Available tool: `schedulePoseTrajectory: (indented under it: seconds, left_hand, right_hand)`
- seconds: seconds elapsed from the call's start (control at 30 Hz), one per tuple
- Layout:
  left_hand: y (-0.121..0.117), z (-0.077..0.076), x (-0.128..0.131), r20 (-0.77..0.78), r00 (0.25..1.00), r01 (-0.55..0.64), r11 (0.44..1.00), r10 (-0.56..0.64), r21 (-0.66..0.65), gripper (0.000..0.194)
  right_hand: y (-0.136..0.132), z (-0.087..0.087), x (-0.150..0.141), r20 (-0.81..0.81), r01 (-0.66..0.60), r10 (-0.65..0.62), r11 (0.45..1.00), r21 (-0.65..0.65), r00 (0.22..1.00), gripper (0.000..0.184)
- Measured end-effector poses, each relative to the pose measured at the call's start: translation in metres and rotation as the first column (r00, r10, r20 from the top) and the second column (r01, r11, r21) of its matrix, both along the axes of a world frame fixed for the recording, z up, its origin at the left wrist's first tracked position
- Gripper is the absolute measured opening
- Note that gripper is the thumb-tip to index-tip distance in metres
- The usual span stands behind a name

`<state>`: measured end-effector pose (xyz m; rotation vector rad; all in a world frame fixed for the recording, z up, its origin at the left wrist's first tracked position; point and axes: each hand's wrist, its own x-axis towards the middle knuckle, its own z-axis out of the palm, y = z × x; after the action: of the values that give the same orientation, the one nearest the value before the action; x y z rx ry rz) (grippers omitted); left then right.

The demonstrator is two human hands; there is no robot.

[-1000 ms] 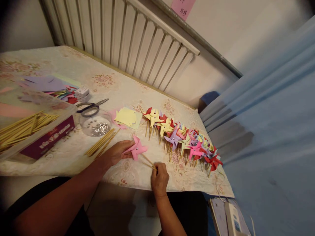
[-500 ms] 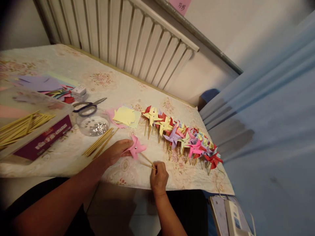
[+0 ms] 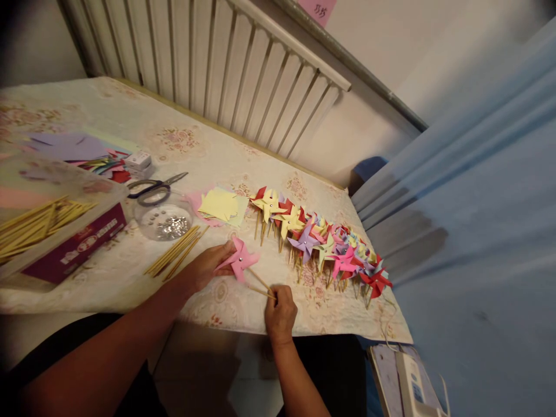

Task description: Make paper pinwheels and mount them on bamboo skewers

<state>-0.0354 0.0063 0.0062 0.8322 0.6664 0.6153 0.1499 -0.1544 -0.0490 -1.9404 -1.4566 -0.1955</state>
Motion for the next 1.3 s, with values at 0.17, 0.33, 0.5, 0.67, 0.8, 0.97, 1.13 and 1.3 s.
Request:
schedulePoseTrajectory:
  seconds: [0.17, 0.33, 0.5, 0.67, 0.8, 0.97, 1.13, 1.3]
  left_hand:
    - [0.003, -0.007, 0.004, 0.107, 0.994, 0.026, 0.993, -0.014, -0.113, 0.06]
    - [0.005, -0.009, 0.01, 0.105, 0.994, 0.037, 0.972, -0.013, -0.231, 0.06]
    - [-0.002, -0.004, 0.013, 0.122, 0.992, 0.048, 0.986, -0.029, -0.158, 0.035]
    - [-0.006, 0.001, 0.019, 0.109, 0.994, 0.043, 0.991, -0.03, -0.124, 0.038]
    - [-0.005, -0.001, 0.023, 0.111, 0.993, 0.051, 0.992, -0.038, -0.114, 0.036]
    - [-0.003, -0.008, 0.026, 0.101, 0.994, 0.053, 0.992, -0.041, -0.113, 0.037]
    - [-0.003, -0.012, 0.028, 0.102, 0.995, 0.029, 0.993, -0.017, -0.112, 0.036]
    - [-0.003, -0.014, 0.03, 0.102, 0.995, 0.016, 0.994, -0.005, -0.104, 0.036]
  right_hand:
    - [0.002, 0.004, 0.001, -0.061, 0.029, -0.029, 1.0, -0.005, 0.998, 0.016]
    - [0.007, 0.006, 0.004, -0.16, 0.082, -0.081, 0.997, -0.002, 0.984, 0.016]
    - [0.014, 0.006, 0.007, -0.221, 0.08, -0.077, 0.997, 0.006, 0.972, 0.015]
    - [0.017, 0.007, 0.007, -0.24, 0.077, -0.078, 0.997, -0.011, 0.968, 0.015]
    - [0.018, 0.008, 0.006, -0.239, 0.078, -0.08, 0.997, -0.016, 0.968, 0.016]
    - [0.018, 0.007, 0.006, -0.223, 0.078, -0.077, 0.997, -0.004, 0.972, 0.016]
    - [0.017, 0.006, 0.006, -0.225, 0.079, -0.084, 0.996, -0.029, 0.971, 0.016]
    - [0.017, 0.007, 0.005, -0.226, 0.072, -0.077, 0.997, -0.033, 0.971, 0.016]
